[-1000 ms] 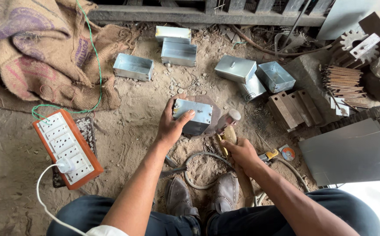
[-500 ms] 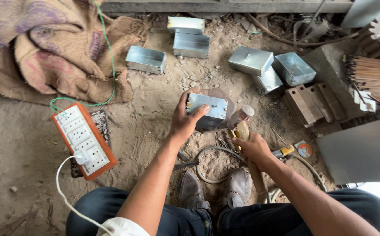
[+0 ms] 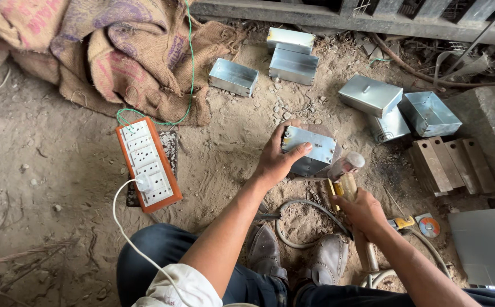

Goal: The person assembles a rectangular metal box by placing a metal sheet on a metal block and using a hammer to bend the edges. The person repeatedly hammers the edges to secure the shape and inspects the box throughout the process.

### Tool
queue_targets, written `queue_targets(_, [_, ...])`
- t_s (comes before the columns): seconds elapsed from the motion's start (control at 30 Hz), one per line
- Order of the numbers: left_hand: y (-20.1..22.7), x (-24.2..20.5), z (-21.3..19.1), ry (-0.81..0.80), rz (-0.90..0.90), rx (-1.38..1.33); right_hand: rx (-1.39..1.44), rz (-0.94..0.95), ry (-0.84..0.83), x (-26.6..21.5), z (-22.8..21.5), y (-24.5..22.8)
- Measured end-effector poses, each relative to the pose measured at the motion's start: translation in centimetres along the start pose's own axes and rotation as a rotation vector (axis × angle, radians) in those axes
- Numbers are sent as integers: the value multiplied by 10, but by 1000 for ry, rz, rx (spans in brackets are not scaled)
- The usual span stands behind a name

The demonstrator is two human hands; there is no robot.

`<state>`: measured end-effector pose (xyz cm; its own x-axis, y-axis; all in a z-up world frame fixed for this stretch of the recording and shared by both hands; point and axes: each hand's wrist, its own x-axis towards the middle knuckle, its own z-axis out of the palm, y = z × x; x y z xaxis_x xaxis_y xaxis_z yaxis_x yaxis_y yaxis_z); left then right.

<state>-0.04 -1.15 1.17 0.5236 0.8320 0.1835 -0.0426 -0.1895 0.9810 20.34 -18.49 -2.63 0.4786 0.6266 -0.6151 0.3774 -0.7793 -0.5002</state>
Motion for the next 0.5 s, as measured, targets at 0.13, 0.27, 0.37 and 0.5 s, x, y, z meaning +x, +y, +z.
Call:
queue_targets(0.13, [6,-4,0,10,-83,-27,6,18,-20,-1,1,-2])
queue_targets(0.27, [14,-6,1,13,-204,17,-3,35,-8,-4,1,-3])
queue_targets(0.37, [16,-5,1,12,-156,-27,8,24,-3,-5,3,-5])
queue_targets(0.5, [13,-5,0,10,-145,0,9,12,-14,-5,3,-4])
